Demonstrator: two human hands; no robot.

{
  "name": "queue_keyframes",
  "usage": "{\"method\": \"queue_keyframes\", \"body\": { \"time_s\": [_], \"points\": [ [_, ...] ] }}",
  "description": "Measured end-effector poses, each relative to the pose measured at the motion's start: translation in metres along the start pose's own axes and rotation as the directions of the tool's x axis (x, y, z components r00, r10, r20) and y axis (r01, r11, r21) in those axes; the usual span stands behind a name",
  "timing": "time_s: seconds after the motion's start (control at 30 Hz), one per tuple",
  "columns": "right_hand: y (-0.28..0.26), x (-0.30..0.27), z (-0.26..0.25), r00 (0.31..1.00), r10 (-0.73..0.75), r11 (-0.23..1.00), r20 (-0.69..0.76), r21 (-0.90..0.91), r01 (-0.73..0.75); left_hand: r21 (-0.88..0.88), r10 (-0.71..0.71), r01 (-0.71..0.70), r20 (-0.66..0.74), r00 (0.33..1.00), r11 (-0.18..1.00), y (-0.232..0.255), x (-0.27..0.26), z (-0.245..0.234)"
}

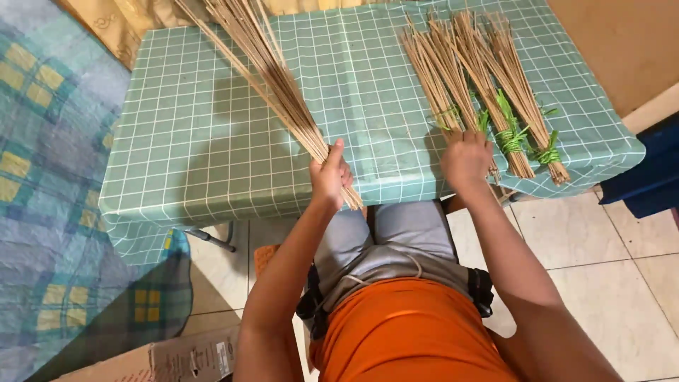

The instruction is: Bundling and tying thin wooden sticks together using green plastic strips.

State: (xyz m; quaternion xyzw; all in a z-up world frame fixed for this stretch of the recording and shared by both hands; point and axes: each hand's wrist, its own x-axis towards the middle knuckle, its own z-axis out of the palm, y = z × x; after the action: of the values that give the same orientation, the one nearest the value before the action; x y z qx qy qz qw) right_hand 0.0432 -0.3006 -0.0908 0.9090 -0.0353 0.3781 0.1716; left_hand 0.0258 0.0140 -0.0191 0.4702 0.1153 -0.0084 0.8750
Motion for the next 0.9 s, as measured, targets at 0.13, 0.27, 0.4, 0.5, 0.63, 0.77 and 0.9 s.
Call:
{"method": "queue_keyframes", "body": {
  "time_s": [0.13,0.27,0.4,0.5,0.63,0.77,0.9],
  "points": [
    [-0.006,0.004,0.006,1.0,0.022,0.999,0.004,0.024,-0.022,-0.001,0.018,-0.018,0.012,1.0,1.0,-0.001,0.004,0.001],
    [-0.021,0.009,-0.01,0.992,0.054,0.948,-0.111,0.318,-0.016,-0.021,-0.014,0.014,-0.007,1.0,1.0,0.002,-0.002,0.004],
    [-0.069,0.019,-0.112,0.989,0.128,0.43,0.079,0.894,-0.127,0.004,-0.032,0.032,0.015,0.999,0.999,0.008,-0.012,0.008],
    [-0.113,-0.014,-0.135,0.961,0.074,0.119,0.267,0.954,-0.275,0.083,-0.037,0.037,0.004,0.999,0.996,-0.002,-0.008,0.004],
    [-0.141,-0.039,-0.15,0.961,-0.095,0.081,0.258,0.965,-0.251,0.113,-0.055,0.059,-0.038,0.998,0.992,-0.008,-0.001,0.002],
    [-0.133,-0.022,-0.168,0.978,-0.168,0.072,0.123,0.991,-0.112,0.099,-0.072,0.078,-0.058,0.996,0.992,-0.012,0.0,0.004],
    [-0.097,-0.004,-0.114,0.986,-0.169,0.398,0.009,0.915,0.06,0.093,-0.062,0.065,-0.036,0.997,0.994,-0.02,0.014,-0.004]
  ]
}}
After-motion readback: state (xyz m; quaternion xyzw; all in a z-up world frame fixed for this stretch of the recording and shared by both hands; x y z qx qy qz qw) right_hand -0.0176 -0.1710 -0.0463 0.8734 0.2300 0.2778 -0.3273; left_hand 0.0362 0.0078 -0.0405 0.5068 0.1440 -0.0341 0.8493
